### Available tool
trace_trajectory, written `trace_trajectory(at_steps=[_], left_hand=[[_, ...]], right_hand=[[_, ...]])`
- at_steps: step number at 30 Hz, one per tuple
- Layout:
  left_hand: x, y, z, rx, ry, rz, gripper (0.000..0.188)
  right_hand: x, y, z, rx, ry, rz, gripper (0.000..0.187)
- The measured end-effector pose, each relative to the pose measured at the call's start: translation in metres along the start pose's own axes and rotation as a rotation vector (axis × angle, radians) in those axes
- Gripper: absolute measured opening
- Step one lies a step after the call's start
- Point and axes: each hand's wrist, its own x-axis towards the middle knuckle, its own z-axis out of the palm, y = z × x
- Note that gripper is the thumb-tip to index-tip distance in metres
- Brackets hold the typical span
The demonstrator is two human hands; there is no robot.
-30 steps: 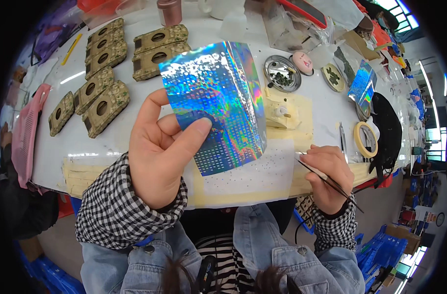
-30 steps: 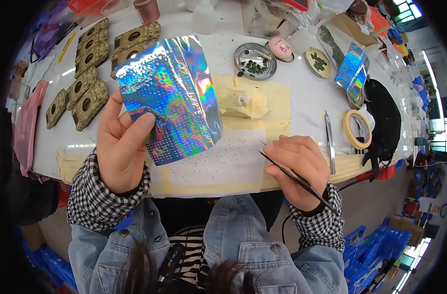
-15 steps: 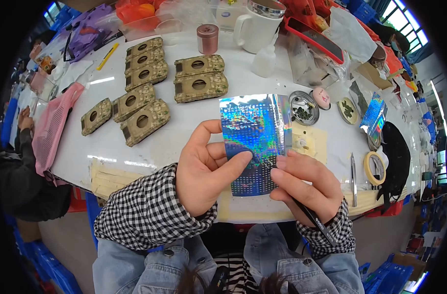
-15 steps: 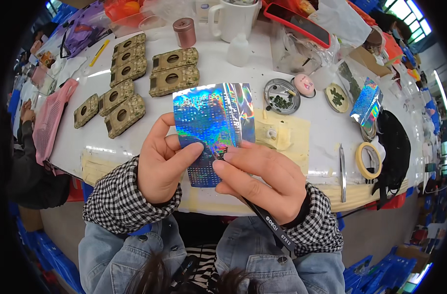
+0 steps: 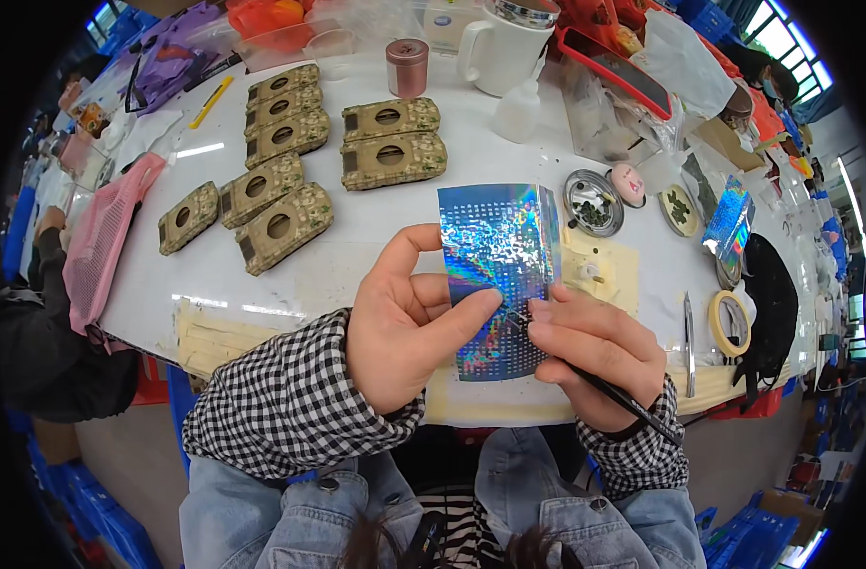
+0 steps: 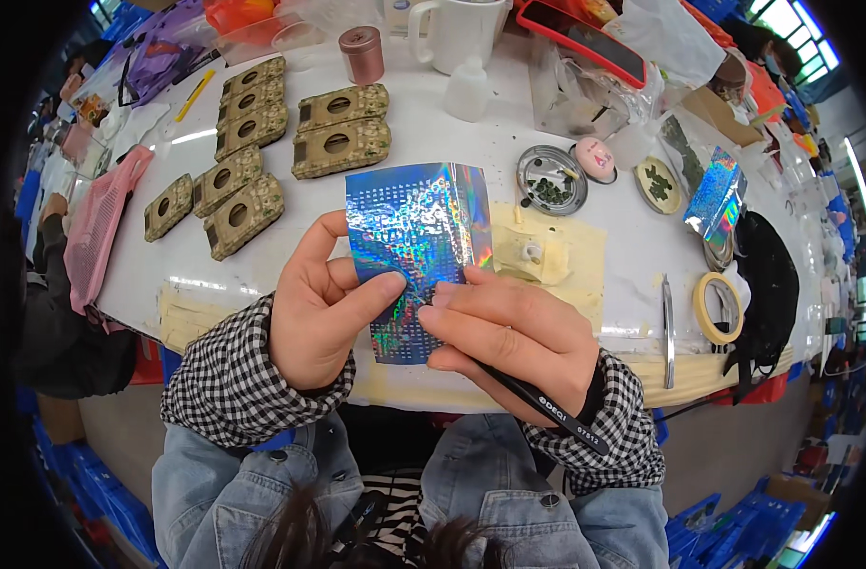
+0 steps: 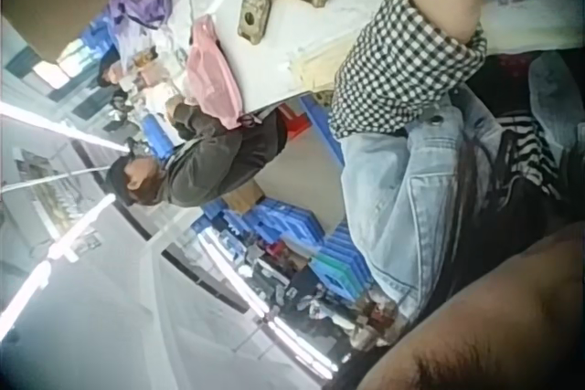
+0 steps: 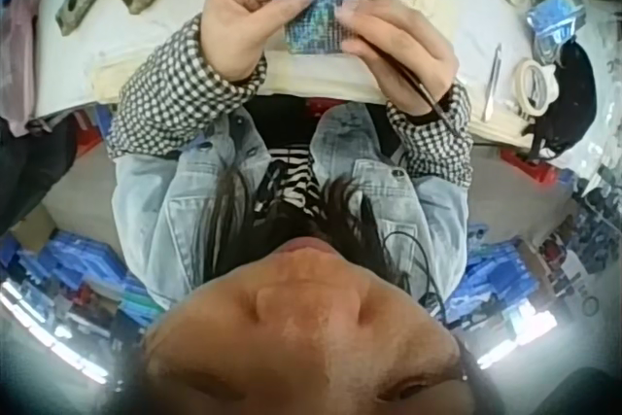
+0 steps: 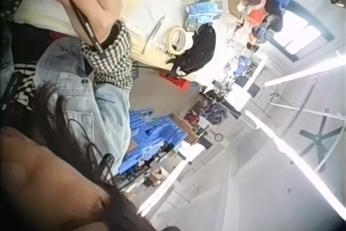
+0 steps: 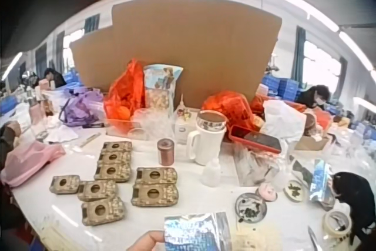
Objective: Marking or drawing on small holographic sheets using a pen tool at a workbench.
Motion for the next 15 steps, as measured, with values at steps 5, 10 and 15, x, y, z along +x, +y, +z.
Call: trace_trajectory(at_steps=[5,10,15], left_hand=[[0.0,0.0006,-0.0007,-0.005,-0.004,0.009,0.044],[0.0002,0.0013,-0.0008,0.01,-0.005,-0.017,0.043],[-0.0006,0.0018,-0.0012,0.018,0.0,-0.014,0.042]], right_hand=[[0.0003,0.0,0.0004,-0.016,-0.01,-0.001,0.037],[0.0005,-0.0009,0.0015,-0.032,-0.004,0.012,0.037],[0.0017,-0.0017,0.0018,-0.041,-0.015,0.022,0.037]])
